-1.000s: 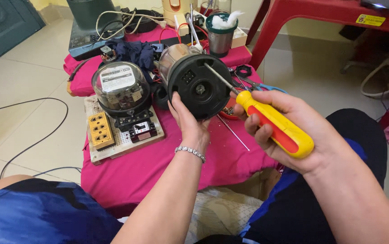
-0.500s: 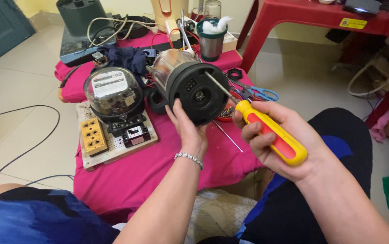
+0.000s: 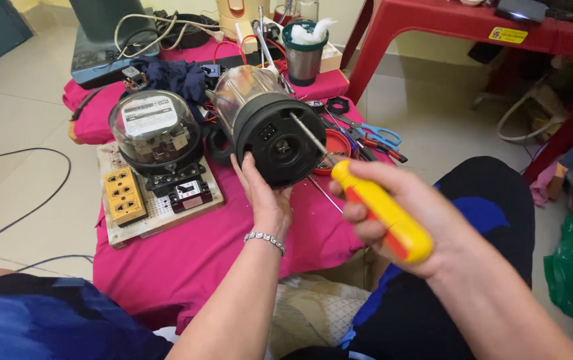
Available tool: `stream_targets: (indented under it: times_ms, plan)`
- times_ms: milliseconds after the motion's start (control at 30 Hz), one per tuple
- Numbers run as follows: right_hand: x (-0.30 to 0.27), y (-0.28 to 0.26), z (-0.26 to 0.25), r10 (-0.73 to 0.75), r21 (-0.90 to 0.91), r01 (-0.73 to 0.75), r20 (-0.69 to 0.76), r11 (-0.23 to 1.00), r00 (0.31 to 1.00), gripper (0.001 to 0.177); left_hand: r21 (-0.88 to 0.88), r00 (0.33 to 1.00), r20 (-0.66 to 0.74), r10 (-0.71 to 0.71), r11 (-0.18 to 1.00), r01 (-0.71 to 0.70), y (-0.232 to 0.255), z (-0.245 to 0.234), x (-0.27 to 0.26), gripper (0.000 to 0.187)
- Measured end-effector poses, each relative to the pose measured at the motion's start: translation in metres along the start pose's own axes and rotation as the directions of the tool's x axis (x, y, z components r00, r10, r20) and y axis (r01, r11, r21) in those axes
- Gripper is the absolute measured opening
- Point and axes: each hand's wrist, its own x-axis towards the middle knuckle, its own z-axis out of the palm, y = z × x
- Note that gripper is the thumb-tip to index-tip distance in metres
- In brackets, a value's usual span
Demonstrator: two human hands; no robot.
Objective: The person sits on the floor and works on a small table, first handling a yellow electrical socket and a red container of screws. They then pick up a black blender base, turn it over, and use a yellow screwdriver to unscrew the bottom cover.
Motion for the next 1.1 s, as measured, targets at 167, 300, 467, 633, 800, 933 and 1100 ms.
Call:
stream_targets:
  times_ms: [167, 300, 467, 633, 800, 933, 1100]
  plan:
    - [-0.01, 0.004, 0.031, -0.187, -0.389, 0.106, -0.178, 0.915, 0.966, 0.059, -0.009, 1.0, 0.003, 0.0, 1.0, 0.0, 0.003, 0.001, -0.003, 0.085]
    - [-0.009, -0.004, 0.024, -0.14, -0.388, 0.065, -0.169, 0.919, 0.976, 0.057, 0.001, 1.0, 0.009, 0.018, 1.0, -0.018, 0.003, -0.002, -0.004, 0.083]
    - [-0.007, 0.005, 0.024, -0.114, -0.325, 0.047, -0.193, 0.945, 0.975, 0.058, 0.037, 1.0, 0.0, 0.016, 0.999, -0.016, 0.0, -0.008, -0.004, 0.082]
    - [-0.01, 0.003, 0.04, -0.173, -0.551, -0.011, -0.282, 0.835, 0.944, 0.059, 0.013, 0.999, 0.045, 0.022, 1.0, -0.023, -0.003, -0.009, -0.002, 0.082]
    - [-0.009, 0.001, 0.045, -0.339, -0.911, -0.098, -0.246, 0.4, 0.908, 0.061, 0.003, 0.999, 0.03, 0.015, 1.0, -0.015, -0.001, -0.005, -0.005, 0.083]
    - [-0.005, 0.006, 0.02, -0.14, -0.615, -0.07, -0.287, 0.785, 0.948, 0.061, 0.021, 1.0, 0.001, 0.022, 1.0, -0.022, -0.001, -0.012, 0.0, 0.08]
    - [0.002, 0.019, -0.032, -0.011, 0.126, 0.004, 0.052, 0.992, 0.999, 0.031, 0.042, 0.999, 0.017, 0.031, 0.999, -0.032, 0.002, -0.019, -0.002, 0.079]
